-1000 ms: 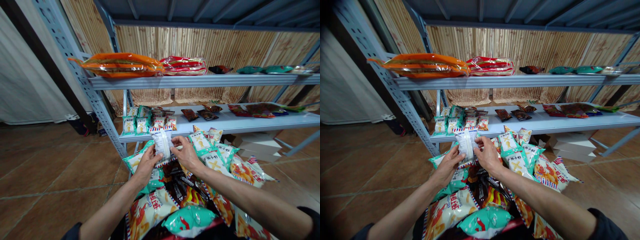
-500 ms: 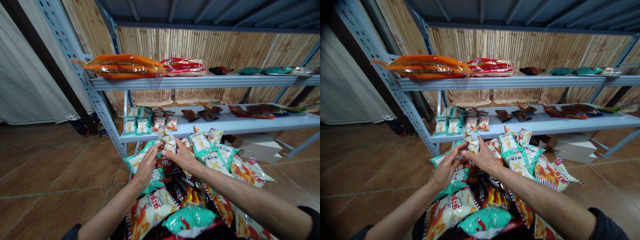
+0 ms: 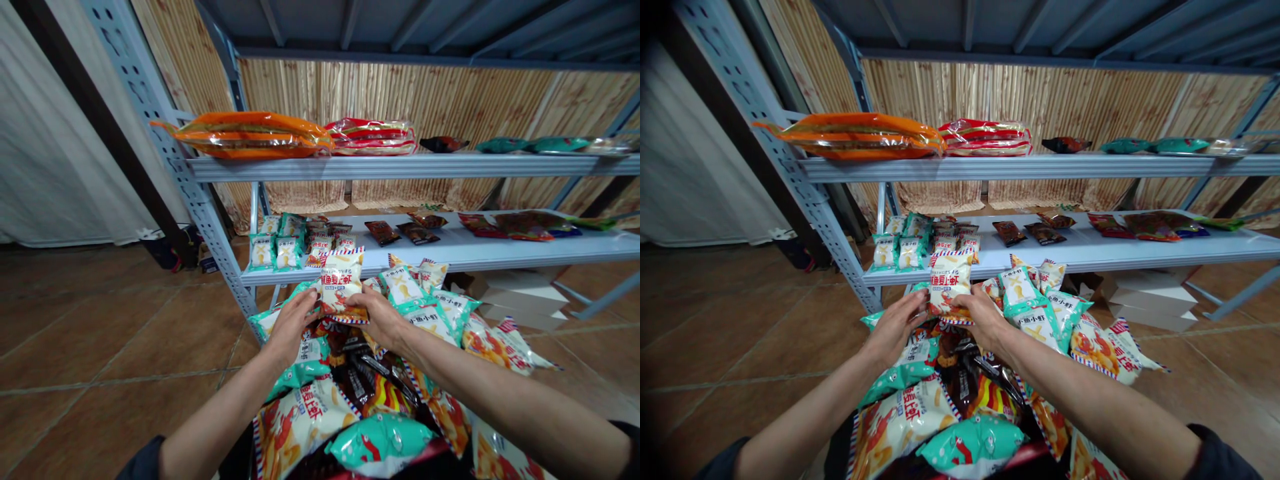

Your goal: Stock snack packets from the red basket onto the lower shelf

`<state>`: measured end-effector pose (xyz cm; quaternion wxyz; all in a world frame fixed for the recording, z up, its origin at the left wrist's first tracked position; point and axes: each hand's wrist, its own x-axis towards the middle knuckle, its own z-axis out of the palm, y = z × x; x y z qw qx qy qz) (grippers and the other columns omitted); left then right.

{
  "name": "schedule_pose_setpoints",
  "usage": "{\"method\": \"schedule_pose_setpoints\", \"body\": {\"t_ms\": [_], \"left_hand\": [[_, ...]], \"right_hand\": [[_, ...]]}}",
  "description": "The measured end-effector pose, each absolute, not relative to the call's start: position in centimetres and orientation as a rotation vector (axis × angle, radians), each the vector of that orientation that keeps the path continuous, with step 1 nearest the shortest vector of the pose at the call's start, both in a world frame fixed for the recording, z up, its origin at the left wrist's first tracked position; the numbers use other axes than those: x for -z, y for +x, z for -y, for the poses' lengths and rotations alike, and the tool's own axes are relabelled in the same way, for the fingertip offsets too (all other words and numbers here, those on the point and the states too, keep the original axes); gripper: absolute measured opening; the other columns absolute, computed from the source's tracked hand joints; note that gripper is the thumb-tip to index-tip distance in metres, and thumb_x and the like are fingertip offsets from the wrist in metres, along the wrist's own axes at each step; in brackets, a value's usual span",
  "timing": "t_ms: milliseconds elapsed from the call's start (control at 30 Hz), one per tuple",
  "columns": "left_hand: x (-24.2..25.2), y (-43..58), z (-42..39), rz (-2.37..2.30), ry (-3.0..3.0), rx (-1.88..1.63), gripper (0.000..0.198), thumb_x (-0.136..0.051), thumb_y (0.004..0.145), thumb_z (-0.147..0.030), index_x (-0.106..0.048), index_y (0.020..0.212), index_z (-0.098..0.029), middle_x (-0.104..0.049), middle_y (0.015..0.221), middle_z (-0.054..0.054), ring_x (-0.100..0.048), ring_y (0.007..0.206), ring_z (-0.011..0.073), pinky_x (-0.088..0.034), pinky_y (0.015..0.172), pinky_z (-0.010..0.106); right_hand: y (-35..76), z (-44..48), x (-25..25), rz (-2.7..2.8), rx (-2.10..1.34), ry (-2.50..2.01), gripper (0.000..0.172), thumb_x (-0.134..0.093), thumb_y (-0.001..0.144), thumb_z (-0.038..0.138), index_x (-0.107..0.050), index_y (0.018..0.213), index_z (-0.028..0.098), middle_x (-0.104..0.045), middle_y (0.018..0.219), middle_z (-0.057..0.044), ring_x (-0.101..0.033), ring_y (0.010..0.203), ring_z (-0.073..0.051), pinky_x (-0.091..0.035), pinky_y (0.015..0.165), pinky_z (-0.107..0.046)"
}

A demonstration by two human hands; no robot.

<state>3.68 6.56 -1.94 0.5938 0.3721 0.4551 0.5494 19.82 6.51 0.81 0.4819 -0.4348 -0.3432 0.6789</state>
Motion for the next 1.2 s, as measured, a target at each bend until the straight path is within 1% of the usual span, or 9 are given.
{"method": "schedule_pose_setpoints", "body": {"t_ms": [100, 233, 367, 467, 567, 700, 900, 1067, 1200], "left_hand": [[1.7, 4.1, -6.6, -0.894, 0.82, -1.23, 0.032, -0.065, 0.072, -0.038, -0.066, 0.096, -0.017, -0.064, 0.109, 0.008, -0.057, 0.103, 0.0209, -0.044, 0.089, 0.034], [1.0, 4.6, -6.6, -0.704, 0.793, -1.18, 0.031, -0.063, 0.076, -0.033, -0.063, 0.102, -0.015, -0.065, 0.107, 0.01, -0.059, 0.099, 0.0209, -0.046, 0.089, 0.035], [0.7, 4.7, -6.6, -0.75, 0.788, -1.179, 0.033, -0.066, 0.073, -0.028, -0.062, 0.102, -0.014, -0.066, 0.103, 0.01, -0.063, 0.091, 0.0203, -0.049, 0.084, 0.034], [0.9, 4.8, -6.6, -0.783, 0.79, -1.218, 0.034, -0.067, 0.072, -0.027, -0.062, 0.103, -0.015, -0.067, 0.101, 0.009, -0.064, 0.087, 0.0193, -0.05, 0.081, 0.032], [1.0, 4.8, -6.6, -0.816, 0.812, -1.234, 0.037, -0.067, 0.071, -0.029, -0.061, 0.105, -0.016, -0.066, 0.102, 0.008, -0.063, 0.086, 0.0186, -0.051, 0.077, 0.03], [1.0, 4.8, -6.4, -0.817, 0.841, -1.206, 0.039, -0.065, 0.074, -0.034, -0.06, 0.109, -0.019, -0.065, 0.106, 0.007, -0.062, 0.09, 0.019, -0.051, 0.077, 0.031], [0.8, 4.4, -7.3, -0.871, 0.855, -1.264, 0.037, -0.064, 0.072, -0.042, -0.062, 0.102, -0.02, -0.065, 0.106, 0.007, -0.062, 0.091, 0.018, -0.049, 0.078, 0.031], [0.6, 4.2, -8.2, -0.93, 0.817, -1.298, 0.037, -0.067, 0.069, -0.041, -0.063, 0.099, -0.019, -0.067, 0.102, 0.007, -0.063, 0.086, 0.017, -0.049, 0.072, 0.027], [0.4, 4.4, -8.3, -0.961, 0.782, -1.319, 0.036, -0.069, 0.067, -0.038, -0.064, 0.096, -0.017, -0.068, 0.096, 0.007, -0.063, 0.082, 0.0177, -0.049, 0.069, 0.027]], "right_hand": [[19.9, -6.7, -0.4, 0.79, -1.736, -1.045, 0.026, -0.056, 0.056, 0.012, -0.053, 0.081, 0.02, -0.064, 0.074, 0.001, -0.059, 0.066, -0.015, -0.047, 0.06, -0.029], [19.9, -6.7, 0.2, 0.794, -1.791, -1.041, 0.025, -0.055, 0.055, 0.012, -0.054, 0.078, 0.019, -0.063, 0.071, 0.003, -0.058, 0.065, -0.014, -0.045, 0.06, -0.027], [19.9, -6.3, -0.3, 0.85, -1.738, -1.094, 0.024, -0.056, 0.057, 0.013, -0.055, 0.08, 0.02, -0.065, 0.074, 0.003, -0.058, 0.067, -0.014, -0.045, 0.061, -0.026], [19.9, -6.1, -0.7, 0.898, -1.717, -1.099, 0.022, -0.061, 0.064, 0.022, -0.057, 0.086, 0.021, -0.067, 0.083, 0.001, -0.061, 0.074, -0.015, -0.048, 0.065, -0.028], [19.8, -6.1, -0.6, 0.91, -1.729, -1.045, 0.026, -0.065, 0.067, 0.031, -0.058, 0.09, 0.02, -0.069, 0.088, -0.001, -0.063, 0.078, -0.017, -0.05, 0.071, -0.031], [19.7, -6.2, -0.2, 0.893, -1.722, -1.002, 0.028, -0.069, 0.065, 0.03, -0.059, 0.088, 0.019, -0.07, 0.088, -0.004, -0.065, 0.079, -0.018, -0.05, 0.077, -0.033], [19.9, -6.1, -0.2, 0.94, -1.724, -1.078, 0.028, -0.07, 0.064, 0.03, -0.06, 0.088, 0.019, -0.07, 0.087, -0.004, -0.065, 0.079, -0.018, -0.049, 0.079, -0.035], [20.0, -6.0, 0.2, 0.972, -1.738, -1.066, 0.03, -0.07, 0.065, 0.03, -0.061, 0.09, 0.017, -0.07, 0.086, -0.004, -0.065, 0.077, -0.018, -0.048, 0.081, -0.036], [20.0, -5.9, 0.1, 0.956, -1.768, -1.017, 0.032, -0.07, 0.064, 0.028, -0.061, 0.093, 0.017, -0.069, 0.086, -0.005, -0.065, 0.077, -0.019, -0.049, 0.081, -0.037]]}}
